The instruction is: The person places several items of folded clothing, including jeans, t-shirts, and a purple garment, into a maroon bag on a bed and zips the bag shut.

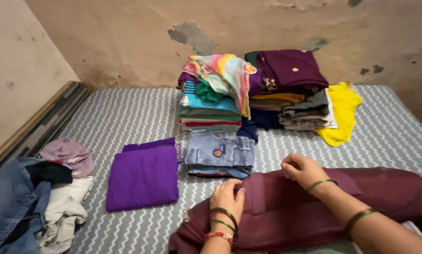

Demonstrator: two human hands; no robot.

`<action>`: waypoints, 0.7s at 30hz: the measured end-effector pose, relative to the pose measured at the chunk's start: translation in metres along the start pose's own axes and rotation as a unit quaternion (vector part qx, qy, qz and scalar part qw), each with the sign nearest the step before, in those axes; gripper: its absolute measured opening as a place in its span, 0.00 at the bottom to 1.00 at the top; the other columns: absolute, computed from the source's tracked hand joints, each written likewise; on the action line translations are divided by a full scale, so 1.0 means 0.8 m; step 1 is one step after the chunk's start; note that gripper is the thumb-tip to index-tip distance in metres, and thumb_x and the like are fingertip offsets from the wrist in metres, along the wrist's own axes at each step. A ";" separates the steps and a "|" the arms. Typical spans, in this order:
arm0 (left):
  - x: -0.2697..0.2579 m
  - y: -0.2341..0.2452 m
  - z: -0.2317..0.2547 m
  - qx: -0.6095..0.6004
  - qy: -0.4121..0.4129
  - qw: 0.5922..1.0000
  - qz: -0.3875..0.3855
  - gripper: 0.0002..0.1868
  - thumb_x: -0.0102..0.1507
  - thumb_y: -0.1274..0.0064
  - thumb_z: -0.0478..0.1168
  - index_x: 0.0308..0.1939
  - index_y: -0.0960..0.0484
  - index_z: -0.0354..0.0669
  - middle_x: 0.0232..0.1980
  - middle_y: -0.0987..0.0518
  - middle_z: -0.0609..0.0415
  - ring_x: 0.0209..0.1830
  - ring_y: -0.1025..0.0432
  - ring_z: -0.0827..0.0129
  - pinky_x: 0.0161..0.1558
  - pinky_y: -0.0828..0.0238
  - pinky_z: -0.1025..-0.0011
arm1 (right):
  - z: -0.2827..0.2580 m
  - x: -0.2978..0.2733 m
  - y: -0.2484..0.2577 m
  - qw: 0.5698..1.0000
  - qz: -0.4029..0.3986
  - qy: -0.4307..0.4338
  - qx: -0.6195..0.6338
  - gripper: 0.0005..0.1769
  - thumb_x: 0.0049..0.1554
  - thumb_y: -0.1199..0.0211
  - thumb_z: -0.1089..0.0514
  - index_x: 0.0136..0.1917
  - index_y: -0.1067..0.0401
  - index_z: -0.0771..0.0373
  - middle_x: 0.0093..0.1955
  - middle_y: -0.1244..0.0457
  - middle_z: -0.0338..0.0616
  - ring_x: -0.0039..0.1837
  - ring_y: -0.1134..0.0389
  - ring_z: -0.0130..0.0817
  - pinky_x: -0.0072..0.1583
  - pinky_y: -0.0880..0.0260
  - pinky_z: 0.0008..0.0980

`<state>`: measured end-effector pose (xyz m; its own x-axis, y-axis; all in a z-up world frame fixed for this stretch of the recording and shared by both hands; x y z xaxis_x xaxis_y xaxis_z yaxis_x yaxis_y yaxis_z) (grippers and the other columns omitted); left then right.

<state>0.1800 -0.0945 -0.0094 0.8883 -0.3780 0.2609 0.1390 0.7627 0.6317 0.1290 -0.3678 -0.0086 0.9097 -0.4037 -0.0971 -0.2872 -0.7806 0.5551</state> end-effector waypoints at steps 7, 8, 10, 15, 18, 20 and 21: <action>0.079 -0.007 -0.117 0.073 0.100 0.992 -0.026 0.21 0.60 0.41 0.48 0.55 0.22 0.50 0.55 0.20 0.51 0.58 0.29 0.53 0.58 0.33 0.58 | 0.049 0.113 -0.107 0.997 -0.022 -0.041 -0.069 0.18 0.56 0.36 0.47 0.54 0.22 0.60 0.44 0.27 0.45 0.44 0.26 0.34 0.49 0.26 0.34; 0.086 -0.012 -0.126 0.073 0.102 0.992 -0.028 0.21 0.60 0.41 0.48 0.56 0.23 0.50 0.56 0.21 0.52 0.59 0.29 0.53 0.59 0.33 0.58 | 0.067 0.129 -0.116 0.991 -0.031 -0.084 -0.095 0.19 0.56 0.36 0.46 0.55 0.22 0.59 0.44 0.27 0.45 0.43 0.26 0.34 0.49 0.26 0.34; 0.093 -0.026 -0.139 0.077 0.113 0.990 -0.040 0.23 0.60 0.41 0.49 0.58 0.24 0.52 0.57 0.22 0.52 0.61 0.31 0.54 0.60 0.35 0.57 | 0.108 0.166 -0.132 0.975 -0.047 -0.165 -0.143 0.21 0.57 0.34 0.43 0.56 0.24 0.58 0.42 0.26 0.46 0.41 0.26 0.35 0.49 0.27 0.34; 0.103 -0.051 -0.151 0.104 0.113 0.985 -0.074 0.28 0.59 0.39 0.47 0.62 0.28 0.53 0.61 0.26 0.53 0.66 0.36 0.55 0.63 0.39 0.55 | 0.250 0.239 -0.197 0.922 -0.137 -0.321 0.169 0.32 0.58 0.29 0.39 0.60 0.32 0.68 0.38 0.40 0.46 0.36 0.42 0.38 0.43 0.41 0.48; 0.114 -0.058 -0.152 0.105 0.091 0.988 -0.073 0.29 0.58 0.38 0.46 0.62 0.29 0.51 0.63 0.28 0.54 0.67 0.38 0.55 0.65 0.42 0.54 | 0.292 0.279 -0.227 0.872 -0.152 -0.379 0.269 0.43 0.57 0.32 0.34 0.63 0.36 0.77 0.52 0.35 0.59 0.49 0.35 0.47 0.54 0.34 0.47; 0.117 -0.065 -0.153 0.098 0.076 0.989 -0.082 0.30 0.58 0.37 0.46 0.62 0.29 0.49 0.64 0.28 0.52 0.68 0.38 0.54 0.66 0.43 0.55 | 0.300 0.288 -0.231 0.865 -0.125 -0.397 0.281 0.47 0.56 0.32 0.33 0.67 0.38 0.77 0.61 0.35 0.63 0.59 0.34 0.49 0.62 0.31 0.47; 0.120 -0.068 -0.154 0.095 0.079 0.989 -0.081 0.30 0.58 0.38 0.46 0.62 0.29 0.49 0.63 0.28 0.53 0.68 0.38 0.54 0.66 0.43 0.55 | 0.299 0.294 -0.230 0.876 -0.099 -0.385 0.273 0.46 0.56 0.30 0.34 0.68 0.41 0.73 0.64 0.39 0.62 0.61 0.38 0.49 0.64 0.33 0.49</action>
<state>0.3113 -0.1078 -0.1087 0.9206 -0.3888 0.0371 0.2139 0.5813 0.7851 0.3238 -0.4334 -0.3309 0.5465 -0.2719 -0.7921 -0.4379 -0.8990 0.0065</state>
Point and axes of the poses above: each hand's wrist, its own x-axis towards the middle knuckle, its own y-axis out of the back of the hand, z = x × y, the point moved 6 cm from there along x, towards the middle knuckle
